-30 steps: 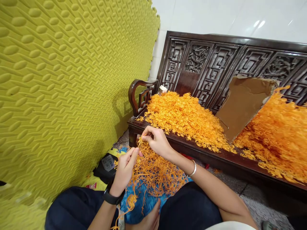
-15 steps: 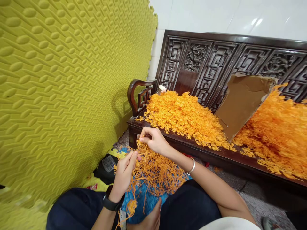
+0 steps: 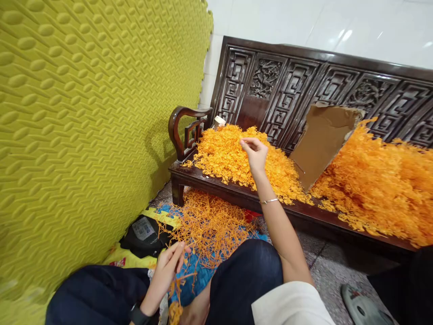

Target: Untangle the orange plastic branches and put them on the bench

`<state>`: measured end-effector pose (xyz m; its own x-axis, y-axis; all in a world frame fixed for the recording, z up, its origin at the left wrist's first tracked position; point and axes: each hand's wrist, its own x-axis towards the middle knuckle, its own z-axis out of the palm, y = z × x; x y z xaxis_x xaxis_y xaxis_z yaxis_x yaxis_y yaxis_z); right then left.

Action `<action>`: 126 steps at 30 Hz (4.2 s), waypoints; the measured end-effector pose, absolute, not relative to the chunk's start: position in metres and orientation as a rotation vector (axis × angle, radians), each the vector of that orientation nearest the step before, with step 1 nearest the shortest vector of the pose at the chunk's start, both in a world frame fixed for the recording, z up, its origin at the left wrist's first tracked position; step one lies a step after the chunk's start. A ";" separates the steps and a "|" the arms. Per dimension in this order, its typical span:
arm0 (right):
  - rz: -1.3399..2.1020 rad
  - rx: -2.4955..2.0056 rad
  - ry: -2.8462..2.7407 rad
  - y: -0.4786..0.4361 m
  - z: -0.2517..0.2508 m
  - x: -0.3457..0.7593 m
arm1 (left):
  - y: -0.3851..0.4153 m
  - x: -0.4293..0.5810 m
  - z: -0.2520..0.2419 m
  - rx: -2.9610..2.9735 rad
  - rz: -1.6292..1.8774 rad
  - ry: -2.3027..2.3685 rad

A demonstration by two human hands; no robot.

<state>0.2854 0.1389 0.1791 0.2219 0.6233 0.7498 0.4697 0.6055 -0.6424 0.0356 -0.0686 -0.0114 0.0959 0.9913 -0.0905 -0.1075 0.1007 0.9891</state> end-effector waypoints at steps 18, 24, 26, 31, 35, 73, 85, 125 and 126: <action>0.463 -1.228 -1.727 0.170 0.126 0.276 | -0.031 -0.003 0.063 0.643 1.541 0.595; 0.927 -0.983 -1.988 0.103 0.146 0.216 | -0.025 -0.009 0.073 0.498 1.663 0.407; 1.004 -0.908 -2.130 0.080 0.151 0.198 | -0.023 -0.009 0.076 0.431 1.701 0.372; 0.906 -0.671 -2.537 0.040 0.155 0.166 | -0.019 -0.007 0.085 0.367 1.817 0.362; 0.760 -0.578 -2.629 0.032 0.148 0.157 | -0.019 -0.007 0.091 0.416 1.810 0.334; -0.573 0.197 -2.692 0.029 0.130 0.149 | -0.031 -0.001 0.055 0.315 1.612 0.489; 0.343 -0.641 -2.112 0.031 0.128 0.153 | -0.038 0.000 0.050 0.468 1.582 0.473; 0.543 -1.079 -1.497 0.094 0.128 0.216 | -0.049 0.052 0.024 0.536 1.647 1.063; 0.482 -1.068 -1.391 0.103 0.132 0.229 | -0.053 0.053 0.019 0.498 1.627 1.088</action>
<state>0.2289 0.1030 0.1321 0.1836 0.8162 0.5477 0.3022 0.4834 -0.8216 0.0529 -0.0530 0.0187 -0.3468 0.9164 -0.1999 -0.5353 -0.0184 0.8444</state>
